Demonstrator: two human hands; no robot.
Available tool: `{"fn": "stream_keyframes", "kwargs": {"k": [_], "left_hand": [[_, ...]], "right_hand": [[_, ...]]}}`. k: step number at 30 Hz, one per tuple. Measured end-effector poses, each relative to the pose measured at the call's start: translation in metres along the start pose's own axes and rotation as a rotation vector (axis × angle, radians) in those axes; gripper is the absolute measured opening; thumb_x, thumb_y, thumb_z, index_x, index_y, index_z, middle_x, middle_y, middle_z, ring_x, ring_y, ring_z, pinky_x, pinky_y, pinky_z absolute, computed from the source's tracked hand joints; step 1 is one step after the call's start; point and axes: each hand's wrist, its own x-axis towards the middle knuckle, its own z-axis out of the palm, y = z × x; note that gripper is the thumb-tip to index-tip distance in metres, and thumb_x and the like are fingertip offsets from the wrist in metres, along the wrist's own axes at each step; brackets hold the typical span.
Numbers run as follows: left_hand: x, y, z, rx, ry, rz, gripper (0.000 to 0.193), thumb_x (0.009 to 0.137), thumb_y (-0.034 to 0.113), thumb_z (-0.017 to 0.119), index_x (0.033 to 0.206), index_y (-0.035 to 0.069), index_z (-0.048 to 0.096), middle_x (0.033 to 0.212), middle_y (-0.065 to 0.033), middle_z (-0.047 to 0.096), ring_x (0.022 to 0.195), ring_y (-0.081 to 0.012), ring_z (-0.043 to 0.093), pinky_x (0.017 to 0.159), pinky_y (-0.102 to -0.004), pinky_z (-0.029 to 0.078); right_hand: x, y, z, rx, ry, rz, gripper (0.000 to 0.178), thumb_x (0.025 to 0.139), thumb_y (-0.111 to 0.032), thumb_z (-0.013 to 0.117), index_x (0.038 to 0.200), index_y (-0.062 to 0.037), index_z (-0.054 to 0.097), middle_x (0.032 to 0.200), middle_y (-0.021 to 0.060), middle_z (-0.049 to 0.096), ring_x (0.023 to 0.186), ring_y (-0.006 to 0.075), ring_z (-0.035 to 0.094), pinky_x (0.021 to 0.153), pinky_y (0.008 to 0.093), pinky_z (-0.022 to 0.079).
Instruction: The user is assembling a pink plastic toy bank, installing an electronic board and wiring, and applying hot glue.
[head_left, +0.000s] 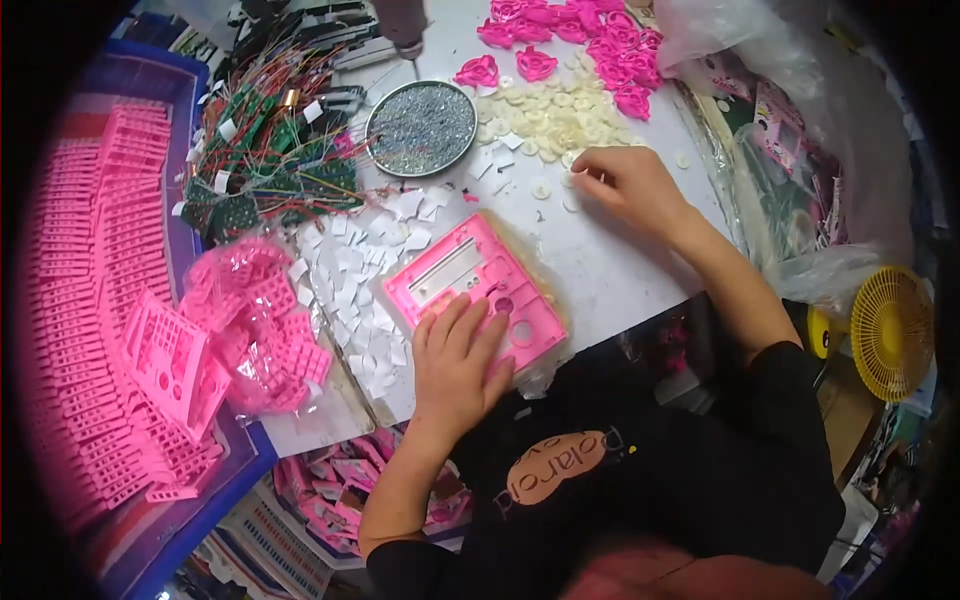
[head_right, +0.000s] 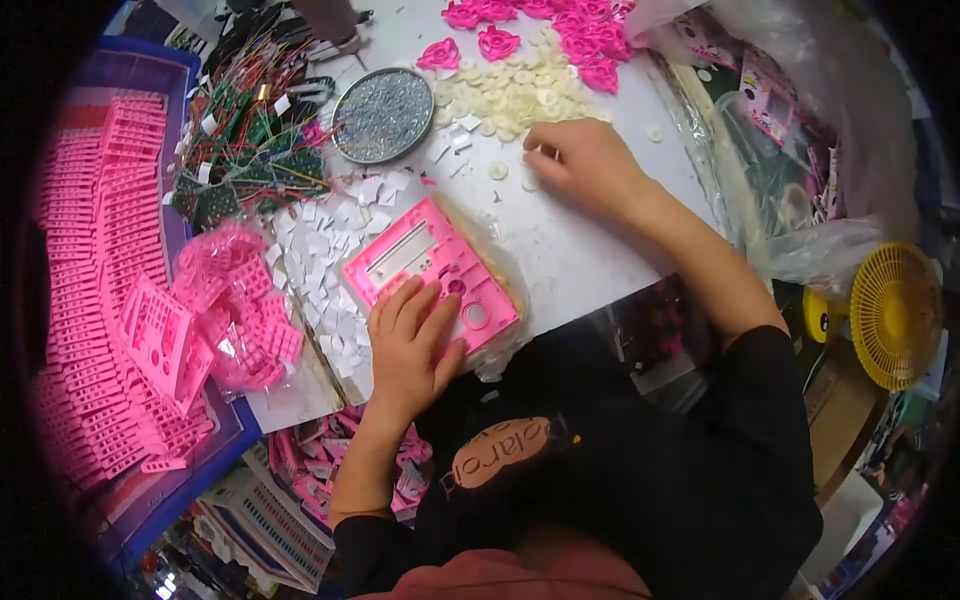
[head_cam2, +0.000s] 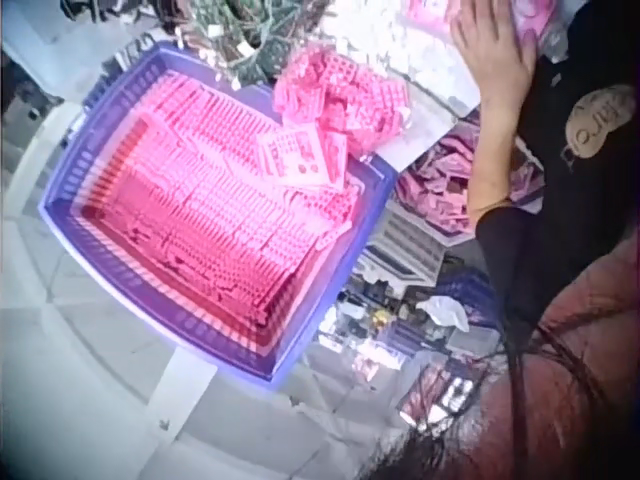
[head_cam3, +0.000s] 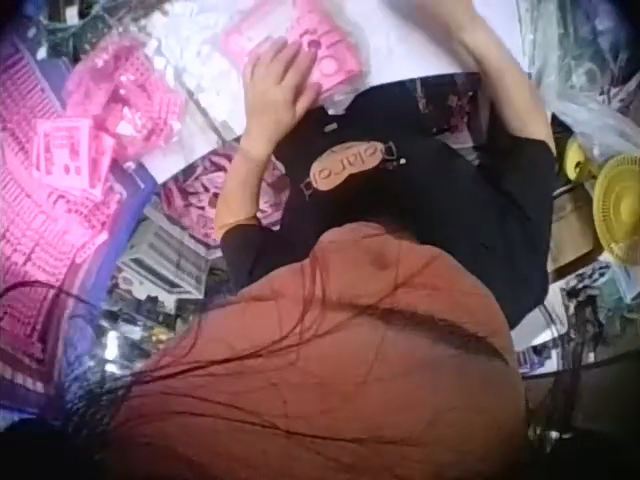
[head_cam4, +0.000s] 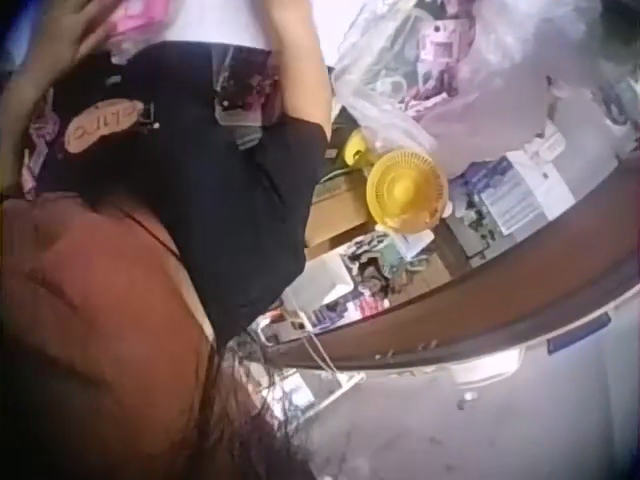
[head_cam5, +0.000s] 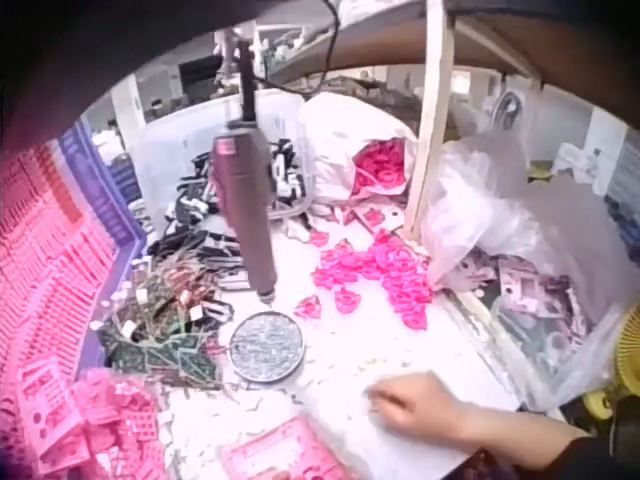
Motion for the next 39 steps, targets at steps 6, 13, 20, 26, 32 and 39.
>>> {"fn": "stream_keyframes", "kwargs": {"k": [6,13,20,26,32,39], "left_hand": [[0.003,0.003,-0.005,-0.042,0.017,-0.002,0.049,0.080,0.023,0.074,0.126,0.011,0.065,0.131,-0.0136,0.058,0.129,-0.0351,0.049,0.109,-0.0546,0.032],[0.017,0.032,-0.005,-0.703,0.235,-0.371,0.027,0.088,0.006,0.070,0.114,0.001,0.064,0.099,-0.0117,0.067,0.082,-0.0194,0.065,0.072,-0.0308,0.051],[0.030,0.031,-0.008,-0.874,0.095,-0.430,0.012,0.095,0.011,0.066,0.098,-0.001,0.065,0.072,-0.0055,0.064,0.063,-0.0107,0.059,0.058,-0.0251,0.045],[0.007,0.028,-0.006,-0.247,0.223,-0.135,0.014,0.085,0.008,0.072,0.097,0.005,0.067,0.099,-0.0117,0.068,0.090,-0.0295,0.064,0.078,-0.0376,0.050],[-0.003,0.013,-0.001,-0.010,0.162,-0.043,0.027,0.077,0.012,0.076,0.101,0.005,0.068,0.120,-0.0125,0.065,0.119,-0.0350,0.057,0.099,-0.0491,0.044],[-0.007,0.012,0.001,-0.025,0.175,-0.073,0.028,0.078,0.012,0.076,0.104,0.005,0.068,0.122,-0.0126,0.064,0.121,-0.0346,0.056,0.101,-0.0483,0.043]], "right_hand": [[0.026,0.014,0.018,-0.387,-0.065,-0.245,0.022,0.084,-0.022,0.067,0.098,-0.0046,0.065,0.073,0.0149,0.066,0.072,0.0366,0.066,0.063,0.0480,0.051],[0.007,-0.044,0.001,0.354,-0.224,-0.190,0.015,0.086,-0.018,0.071,0.092,-0.0049,0.067,0.078,0.0089,0.070,0.071,0.0187,0.068,0.066,0.0312,0.053],[-0.050,-0.089,0.026,0.545,-0.250,-0.268,0.013,0.091,-0.014,0.070,0.097,-0.0036,0.066,0.081,0.0133,0.069,0.070,0.0244,0.070,0.064,0.0327,0.054],[-0.062,-0.088,0.035,0.178,-0.059,-0.384,0.012,0.087,-0.014,0.073,0.092,-0.0060,0.066,0.076,0.0115,0.065,0.070,0.0308,0.066,0.063,0.0381,0.054],[-0.039,-0.091,0.060,-0.030,0.060,-0.579,0.017,0.076,-0.013,0.072,0.090,-0.0052,0.065,0.106,0.0089,0.062,0.104,0.0294,0.057,0.078,0.0395,0.053],[-0.035,-0.096,0.086,-0.210,0.103,-0.563,0.018,0.077,-0.011,0.061,0.090,0.0003,0.064,0.112,0.0094,0.060,0.111,0.0318,0.052,0.082,0.0419,0.048]]}}
